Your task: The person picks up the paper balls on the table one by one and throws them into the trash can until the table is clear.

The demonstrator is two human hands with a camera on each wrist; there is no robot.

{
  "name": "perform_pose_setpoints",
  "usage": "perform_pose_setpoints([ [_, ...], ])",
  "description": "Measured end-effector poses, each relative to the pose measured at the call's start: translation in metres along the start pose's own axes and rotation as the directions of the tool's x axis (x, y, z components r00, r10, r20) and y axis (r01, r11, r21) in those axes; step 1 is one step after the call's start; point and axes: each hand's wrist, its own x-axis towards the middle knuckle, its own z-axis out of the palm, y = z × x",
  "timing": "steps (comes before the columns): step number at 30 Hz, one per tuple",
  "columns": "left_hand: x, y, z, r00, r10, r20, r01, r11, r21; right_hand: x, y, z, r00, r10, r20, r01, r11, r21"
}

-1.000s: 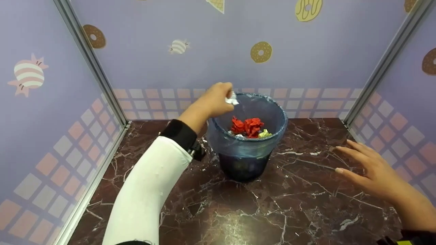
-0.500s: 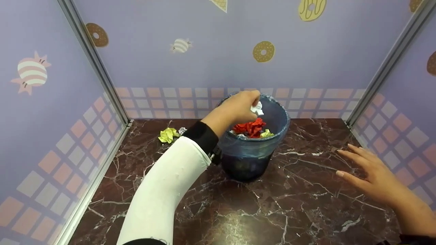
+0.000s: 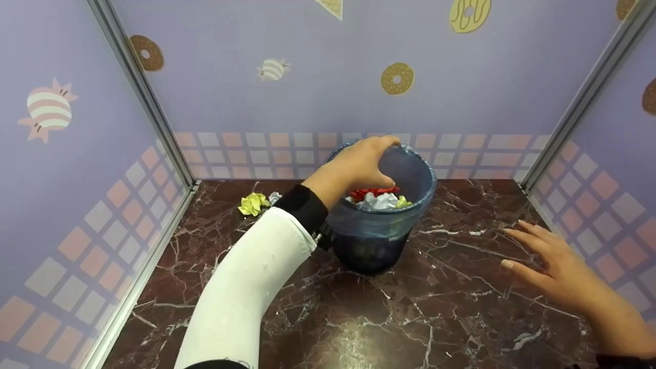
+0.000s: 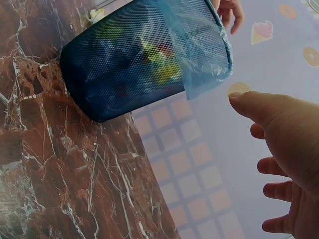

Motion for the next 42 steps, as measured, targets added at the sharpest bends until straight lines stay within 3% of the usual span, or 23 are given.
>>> perform_pose_setpoints([
  [5, -0.004, -0.010, -0.009, 0.998, -0.021, -0.054, 0.025, 0.996, 0.089, 0.000, -0.002, 0.001, 1.000, -0.016, -0.017, 0.015, 1.000, -0.027],
  [10, -0.013, -0.033, -0.020, 0.992, -0.054, -0.110, 0.066, 0.992, 0.107, 0.000, -0.010, 0.002, 0.999, -0.030, -0.023, 0.029, 0.999, -0.045],
  [18, -0.038, -0.088, -0.034, 0.969, -0.169, -0.182, 0.178, 0.983, 0.035, 0.012, -0.036, 0.004, 0.997, -0.083, -0.007, 0.081, 0.990, -0.112],
  [23, -0.054, -0.130, -0.032, 0.948, -0.241, -0.210, 0.246, 0.969, 0.000, 0.023, -0.053, 0.016, 0.989, -0.141, 0.033, 0.144, 0.977, -0.156],
  [27, -0.064, -0.162, -0.019, 0.928, -0.296, -0.226, 0.298, 0.954, -0.025, 0.030, -0.067, 0.030, 0.982, -0.173, 0.080, 0.184, 0.967, -0.174],
  [30, -0.068, -0.183, -0.002, 0.914, -0.337, -0.225, 0.334, 0.941, -0.049, 0.034, -0.076, 0.042, 0.970, -0.216, 0.110, 0.233, 0.956, -0.179],
  [34, -0.073, -0.203, 0.028, 0.901, -0.388, -0.196, 0.383, 0.921, -0.063, 0.039, -0.085, 0.061, 0.952, -0.274, 0.138, 0.295, 0.940, -0.169],
  [42, -0.084, -0.238, 0.093, 0.864, -0.490, -0.115, 0.495, 0.869, 0.012, 0.035, -0.098, 0.097, 0.924, -0.335, 0.187, 0.357, 0.929, -0.097],
])
